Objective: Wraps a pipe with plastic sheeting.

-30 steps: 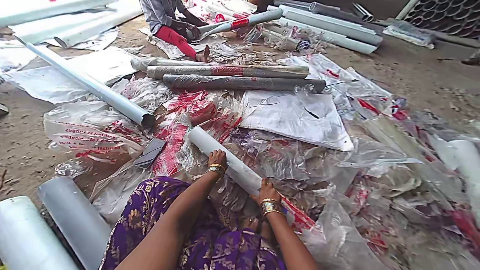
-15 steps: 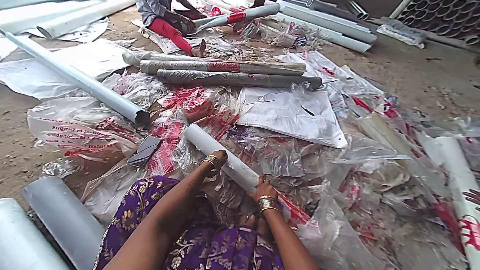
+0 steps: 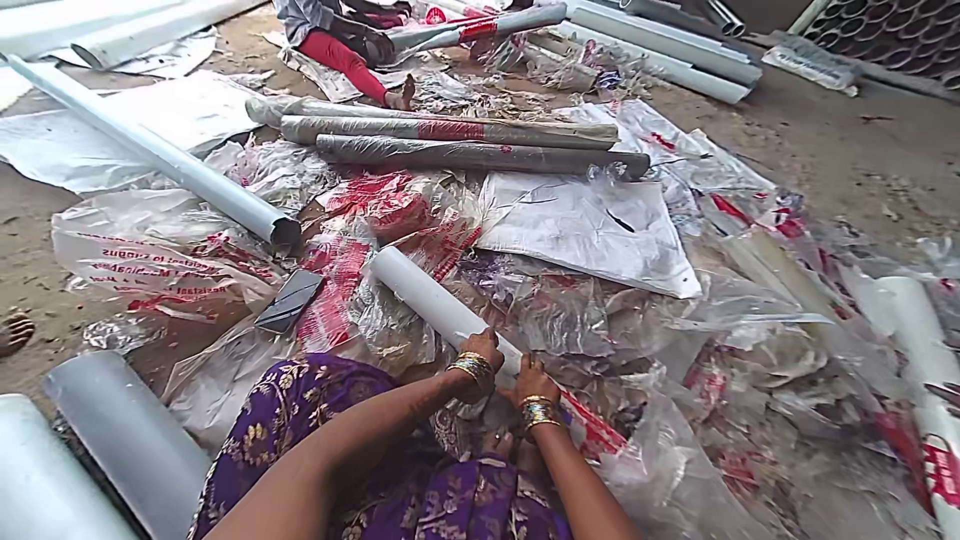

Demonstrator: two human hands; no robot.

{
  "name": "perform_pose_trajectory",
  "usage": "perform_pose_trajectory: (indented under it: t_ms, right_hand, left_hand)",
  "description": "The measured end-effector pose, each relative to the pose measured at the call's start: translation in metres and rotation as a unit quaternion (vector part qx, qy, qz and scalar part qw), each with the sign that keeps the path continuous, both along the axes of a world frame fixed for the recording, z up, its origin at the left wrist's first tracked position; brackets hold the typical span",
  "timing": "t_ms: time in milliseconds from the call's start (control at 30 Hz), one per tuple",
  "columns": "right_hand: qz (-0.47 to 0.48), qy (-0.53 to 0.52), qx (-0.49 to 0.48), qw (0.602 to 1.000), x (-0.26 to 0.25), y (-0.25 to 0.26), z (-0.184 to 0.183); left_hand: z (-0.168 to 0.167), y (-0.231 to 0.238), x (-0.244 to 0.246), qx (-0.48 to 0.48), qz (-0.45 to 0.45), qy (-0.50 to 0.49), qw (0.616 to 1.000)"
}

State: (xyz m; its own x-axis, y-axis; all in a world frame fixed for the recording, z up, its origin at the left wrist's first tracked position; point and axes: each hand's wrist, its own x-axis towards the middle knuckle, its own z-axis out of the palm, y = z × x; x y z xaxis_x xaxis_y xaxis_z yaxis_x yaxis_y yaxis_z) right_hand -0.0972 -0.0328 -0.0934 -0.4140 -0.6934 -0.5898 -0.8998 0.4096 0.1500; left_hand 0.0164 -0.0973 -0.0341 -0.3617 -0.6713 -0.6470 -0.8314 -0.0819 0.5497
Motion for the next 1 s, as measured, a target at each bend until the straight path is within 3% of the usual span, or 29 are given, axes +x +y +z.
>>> perform_pose_trajectory:
  t_ms: [233, 333, 400, 500, 567, 733, 1000]
  right_hand:
    - [-0.003, -0.001, -0.001, 1.000, 0.001, 0.000, 0.000]
    - [-0.006, -0.004, 0.001, 1.000, 0.001, 0.000, -0.001]
    - [-0.006, -0.001, 0.000, 1.000, -0.001, 0.000, -0.002]
    - [-0.004, 0.001, -0.001, 1.000, -0.002, 0.000, -0.004]
    - [-0.003, -0.002, 0.001, 1.000, -0.001, 0.001, -0.003]
    - [-0.011, -0.002, -0.003, 1.000, -0.002, 0.000, -0.004]
    - [0.000, 0.014, -0.006, 1.000, 0.000, 0.001, -0.005]
  left_hand:
    - [0.029, 0.004, -0.003, 0.029, -0.054, 0.019, 0.998]
    - [0.038, -0.028, 0.015, -0.049, -0.101, 0.042, 0.993]
    - [0.041, -0.052, 0.035, -0.131, -0.079, 0.032, 0.988]
    - [0.032, -0.071, 0.064, -0.238, 0.002, -0.021, 0.971]
    - [0.020, -0.075, 0.074, -0.233, 0.006, -0.048, 0.971]
    - [-0.022, -0.047, 0.055, -0.123, -0.113, -0.111, 0.980]
    - [-0.038, -0.036, 0.042, -0.165, -0.205, -0.121, 0.957]
